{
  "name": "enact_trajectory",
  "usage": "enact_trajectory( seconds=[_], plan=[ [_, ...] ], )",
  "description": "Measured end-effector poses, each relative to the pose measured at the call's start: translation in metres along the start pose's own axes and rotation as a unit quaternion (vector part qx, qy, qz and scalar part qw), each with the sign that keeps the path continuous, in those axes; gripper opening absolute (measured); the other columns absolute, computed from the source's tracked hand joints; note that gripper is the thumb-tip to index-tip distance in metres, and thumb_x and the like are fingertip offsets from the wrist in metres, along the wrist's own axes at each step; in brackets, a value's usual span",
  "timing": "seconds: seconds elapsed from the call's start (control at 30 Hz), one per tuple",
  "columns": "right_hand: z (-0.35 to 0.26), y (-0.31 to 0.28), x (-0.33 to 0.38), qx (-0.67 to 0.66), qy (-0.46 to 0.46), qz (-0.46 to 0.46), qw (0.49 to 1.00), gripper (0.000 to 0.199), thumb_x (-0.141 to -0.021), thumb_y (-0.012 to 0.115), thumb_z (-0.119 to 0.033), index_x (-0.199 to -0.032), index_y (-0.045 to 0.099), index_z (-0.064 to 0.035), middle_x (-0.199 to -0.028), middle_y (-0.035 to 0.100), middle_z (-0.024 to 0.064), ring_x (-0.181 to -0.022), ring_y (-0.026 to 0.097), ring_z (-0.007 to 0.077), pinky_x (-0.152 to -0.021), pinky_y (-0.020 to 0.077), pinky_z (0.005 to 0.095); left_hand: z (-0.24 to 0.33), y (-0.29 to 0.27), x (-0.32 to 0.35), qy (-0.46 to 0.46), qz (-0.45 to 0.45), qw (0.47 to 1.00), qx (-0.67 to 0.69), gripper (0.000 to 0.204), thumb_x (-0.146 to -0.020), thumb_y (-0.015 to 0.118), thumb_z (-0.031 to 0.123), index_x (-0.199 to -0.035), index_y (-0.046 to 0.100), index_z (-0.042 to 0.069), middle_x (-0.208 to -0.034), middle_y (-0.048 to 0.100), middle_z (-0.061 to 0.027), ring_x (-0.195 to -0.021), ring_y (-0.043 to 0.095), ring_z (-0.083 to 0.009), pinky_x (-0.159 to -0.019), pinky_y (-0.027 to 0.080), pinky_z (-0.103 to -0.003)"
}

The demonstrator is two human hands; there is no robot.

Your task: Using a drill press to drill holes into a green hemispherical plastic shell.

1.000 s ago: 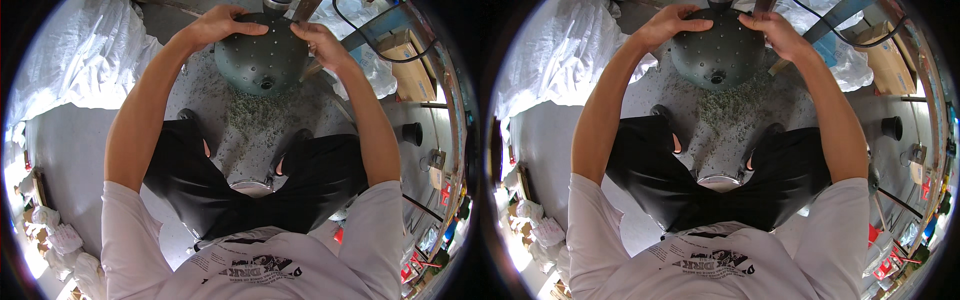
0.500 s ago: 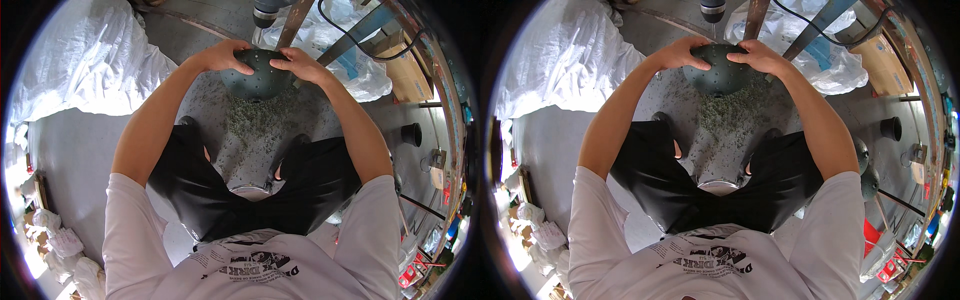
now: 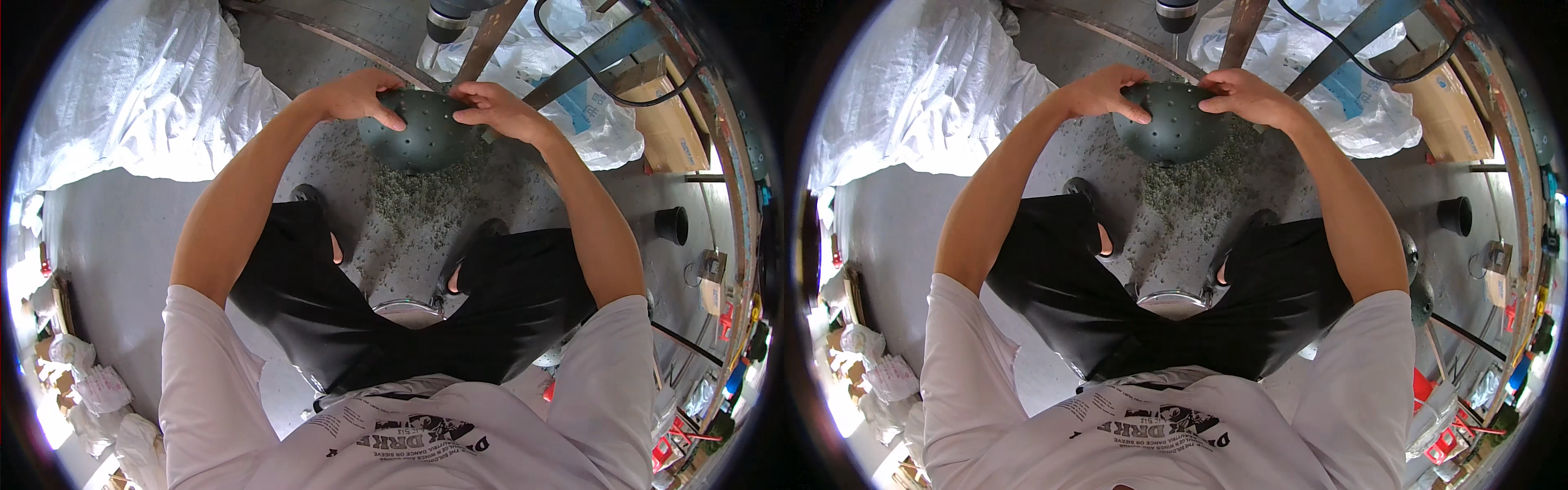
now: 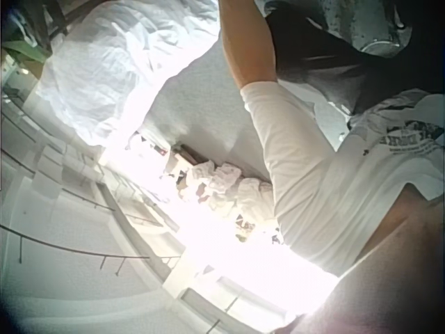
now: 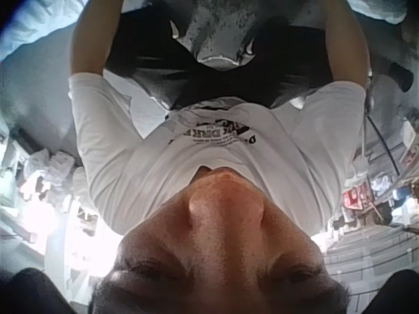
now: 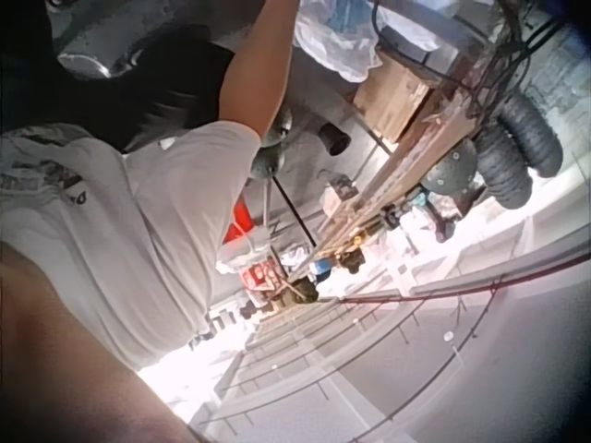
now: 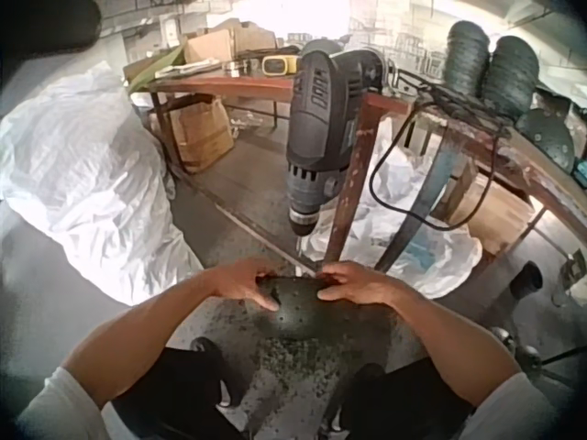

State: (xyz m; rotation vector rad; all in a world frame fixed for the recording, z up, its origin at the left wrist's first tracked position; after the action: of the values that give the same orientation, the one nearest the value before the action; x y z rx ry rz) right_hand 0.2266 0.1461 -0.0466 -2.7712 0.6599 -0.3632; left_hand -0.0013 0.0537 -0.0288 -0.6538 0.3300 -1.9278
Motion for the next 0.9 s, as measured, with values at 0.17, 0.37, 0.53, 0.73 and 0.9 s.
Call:
enact_trajectory(
  seconds=[0.17, 0.37, 0.53, 0.73, 0.9],
  plan=[
    [0.021, -0.011, 0.003, 0.067, 0.056, -0.059, 0.994, 0.051, -0.092, 0.077, -0.033, -0.127, 0.064, 0.0022, -0.117, 0.071, 0.0096, -0.114, 0.061, 0.0175, -0.103, 0.0434, 0.0319, -0.014, -0.008, 0.012, -0.002, 0.014, 0.997, 0.069, 0.056, -0.072, 0.089, 0.027, -0.117, 0.067, 0.002, -0.101, 0.071, -0.0054, -0.1, 0.062, -0.0178, -0.093, 0.045, -0.034],
    [0.014, -0.008, 0.001, 0.062, 0.051, -0.074, 0.994, 0.048, -0.092, 0.077, -0.034, -0.121, 0.066, 0.0022, -0.109, 0.071, 0.0082, -0.105, 0.06, 0.0158, -0.096, 0.0453, 0.0325, -0.005, -0.005, 0.018, -0.023, 0.002, 0.994, -0.11, 0.073, -0.069, 0.091, 0.037, -0.125, 0.063, -0.001, -0.112, 0.069, -0.0154, -0.107, 0.063, -0.0289, -0.097, 0.047, -0.041],
    [-0.006, 0.0, -0.002, 0.077, 0.036, -0.056, 0.995, 0.048, -0.092, 0.077, -0.035, -0.12, 0.066, 0.0022, -0.107, 0.07, 0.0086, -0.103, 0.061, 0.0159, -0.094, 0.0464, 0.0328, 0.011, 0.006, 0.014, 0.017, 0.052, 0.988, -0.146, 0.075, -0.068, 0.091, 0.041, -0.123, 0.063, -0.002, -0.112, 0.068, -0.0177, -0.107, 0.064, -0.0321, -0.097, 0.047, -0.042],
    [-0.012, -0.003, 0.002, 0.081, -0.044, -0.033, 0.995, 0.05, -0.09, 0.078, -0.035, -0.124, 0.065, 0.0004, -0.11, 0.071, 0.0089, -0.106, 0.062, 0.0181, -0.093, 0.0473, 0.0336, 0.01, 0.0, 0.009, -0.005, 0.022, 0.998, -0.064, 0.068, -0.069, 0.091, 0.038, -0.119, 0.064, 0.0, -0.1, 0.07, -0.0111, -0.097, 0.063, -0.0233, -0.091, 0.047, -0.036],
    [0.021, -0.009, 0.002, 0.113, 0.061, -0.078, 0.989, 0.051, -0.088, 0.08, -0.037, -0.121, 0.068, 0.0005, -0.107, 0.072, 0.0082, -0.106, 0.063, 0.0187, -0.095, 0.0468, 0.0334, -0.011, -0.01, 0.011, 0.014, 0.029, 0.999, 0.008, 0.063, -0.071, 0.09, 0.035, -0.118, 0.065, 0.001, -0.097, 0.07, -0.0076, -0.096, 0.063, -0.0195, -0.09, 0.047, -0.034]
  ],
)
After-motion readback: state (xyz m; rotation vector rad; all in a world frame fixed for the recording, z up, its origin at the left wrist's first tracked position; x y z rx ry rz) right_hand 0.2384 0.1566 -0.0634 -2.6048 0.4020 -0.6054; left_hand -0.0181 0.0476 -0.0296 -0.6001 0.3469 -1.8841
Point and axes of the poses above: each hand's wrist, its own x-axis away from the middle knuckle, its own y-axis out of the palm, z = x × y, the point moved 4 cm from there along -x, towards the middle knuckle
